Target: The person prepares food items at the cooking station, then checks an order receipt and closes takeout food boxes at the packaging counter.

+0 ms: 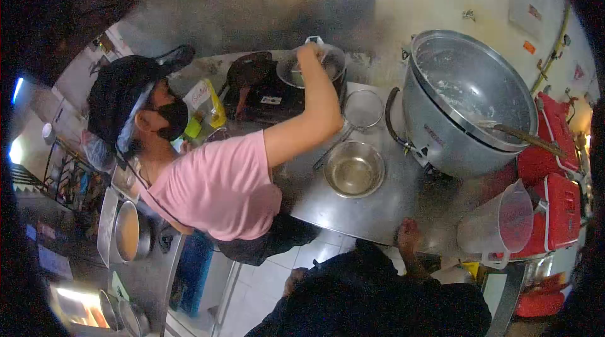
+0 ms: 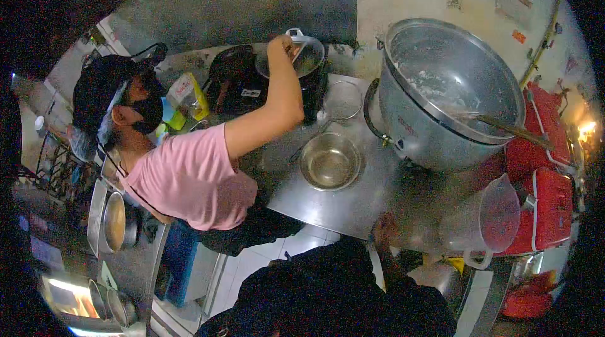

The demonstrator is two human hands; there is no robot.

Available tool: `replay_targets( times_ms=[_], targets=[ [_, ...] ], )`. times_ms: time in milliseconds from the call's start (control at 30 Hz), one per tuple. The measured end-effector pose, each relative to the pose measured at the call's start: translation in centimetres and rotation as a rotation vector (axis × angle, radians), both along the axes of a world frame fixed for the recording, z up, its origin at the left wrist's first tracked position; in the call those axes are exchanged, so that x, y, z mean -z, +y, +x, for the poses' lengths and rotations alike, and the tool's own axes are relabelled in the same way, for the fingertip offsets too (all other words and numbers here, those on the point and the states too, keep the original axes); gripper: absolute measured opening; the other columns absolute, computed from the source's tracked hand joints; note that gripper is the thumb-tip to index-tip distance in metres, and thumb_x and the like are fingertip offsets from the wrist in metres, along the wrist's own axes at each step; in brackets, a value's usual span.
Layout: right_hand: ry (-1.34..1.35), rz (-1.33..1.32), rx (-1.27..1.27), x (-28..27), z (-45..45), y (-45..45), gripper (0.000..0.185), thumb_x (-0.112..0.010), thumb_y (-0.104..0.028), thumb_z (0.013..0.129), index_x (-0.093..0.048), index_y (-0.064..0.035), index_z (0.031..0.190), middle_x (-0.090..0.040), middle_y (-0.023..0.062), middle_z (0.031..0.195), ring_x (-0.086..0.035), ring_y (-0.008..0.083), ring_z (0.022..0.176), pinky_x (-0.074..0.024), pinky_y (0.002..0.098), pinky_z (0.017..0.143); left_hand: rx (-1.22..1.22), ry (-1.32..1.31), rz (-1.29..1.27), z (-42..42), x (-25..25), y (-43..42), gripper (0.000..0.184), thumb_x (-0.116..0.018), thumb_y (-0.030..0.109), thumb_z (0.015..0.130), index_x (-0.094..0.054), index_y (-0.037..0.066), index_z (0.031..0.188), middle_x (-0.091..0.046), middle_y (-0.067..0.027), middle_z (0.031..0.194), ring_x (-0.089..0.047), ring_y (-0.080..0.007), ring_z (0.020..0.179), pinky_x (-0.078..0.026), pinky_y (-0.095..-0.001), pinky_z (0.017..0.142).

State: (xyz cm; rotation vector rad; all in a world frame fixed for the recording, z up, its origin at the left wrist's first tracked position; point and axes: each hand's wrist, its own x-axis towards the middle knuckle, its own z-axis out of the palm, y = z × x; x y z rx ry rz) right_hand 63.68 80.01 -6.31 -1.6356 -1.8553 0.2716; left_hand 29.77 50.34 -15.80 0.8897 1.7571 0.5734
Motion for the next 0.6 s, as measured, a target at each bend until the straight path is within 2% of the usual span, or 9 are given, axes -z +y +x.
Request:
replay_targets(
  times_ms=[233,367,433,500,533,567,600],
  targets=[
    [0.193,-0.102,0.003,-1.7,-0.4,-0.6,0.022,-0.039,-0.023,0.087,-0.051,-0.0052,0.092,-0.051,0.0129,0.074,-0.05,0.0253,0.061,-0.0406,0.0361,0.057,0.008,0.012,0.009,-0.3,0.7,1.9,0.023,-0.044,0.016,0.08,-0.053,0.008,0.099,-0.053,-0.0055,0.103,-0.051,-0.0161,0.087,-0.042,-0.0311,0.073],
    [-0.027,-0.122,0.06,0.7,0.7,0.6,0.021,-0.041,-0.023,0.084,-0.051,-0.0048,0.088,-0.052,0.0145,0.077,-0.051,0.0296,0.063,-0.0414,0.039,0.058,0.008,0.02,0.011,-0.2,1.5,2.8,0.021,-0.045,0.016,0.079,-0.054,0.008,0.096,-0.054,-0.0054,0.1,-0.051,-0.016,0.084,-0.042,-0.0313,0.071],
    [-0.066,-0.213,0.061,-8.6,-1.8,-1.1,0.021,-0.043,-0.023,0.083,-0.052,-0.0048,0.088,-0.054,0.0165,0.079,-0.053,0.0319,0.067,-0.0416,0.0406,0.062,-0.002,0.025,0.013,-0.2,1.7,3.2,0.021,-0.046,0.016,0.079,-0.055,0.008,0.095,-0.054,-0.0054,0.099,-0.052,-0.0159,0.083,-0.043,-0.0314,0.07],
    [-0.099,-0.275,0.066,-9.9,-1.9,-1.1,0.021,-0.044,-0.023,0.083,-0.053,-0.0046,0.088,-0.055,0.0175,0.082,-0.055,0.0333,0.072,-0.0419,0.0421,0.065,-0.004,0.034,0.01,0.1,2.9,3.0,0.02,-0.047,0.017,0.079,-0.055,0.008,0.094,-0.055,-0.0054,0.098,-0.052,-0.0159,0.082,-0.043,-0.0316,0.069],
    [-0.109,-0.291,0.07,-6.0,-0.9,-0.4,0.021,-0.044,-0.022,0.083,-0.054,-0.0045,0.088,-0.056,0.0176,0.083,-0.055,0.0336,0.074,-0.0421,0.0427,0.067,-0.01,0.04,0.007,0.1,3.7,3.0,0.019,-0.047,0.017,0.078,-0.055,0.008,0.093,-0.055,-0.0054,0.097,-0.052,-0.0158,0.081,-0.043,-0.0316,0.068],
    [-0.12,-0.308,0.075,-4.7,-0.5,0.2,0.022,-0.044,-0.022,0.083,-0.055,-0.0043,0.089,-0.056,0.0177,0.085,-0.056,0.0339,0.076,-0.0423,0.0433,0.068,-0.005,0.048,0.003,0.2,3.4,2.8,0.019,-0.047,0.017,0.078,-0.056,0.008,0.093,-0.055,-0.0054,0.097,-0.052,-0.0158,0.08,-0.043,-0.0317,0.068],
    [-0.191,-0.342,0.135,-7.1,-1.9,-0.3,0.023,-0.043,-0.023,0.083,-0.056,-0.0039,0.088,-0.057,0.0171,0.084,-0.056,0.0332,0.076,-0.0428,0.042,0.068,-0.003,0.052,0.0,0.3,3.6,2.4,0.019,-0.047,0.017,0.078,-0.056,0.008,0.092,-0.055,-0.0054,0.096,-0.053,-0.0158,0.08,-0.043,-0.0317,0.067]
  ],
)
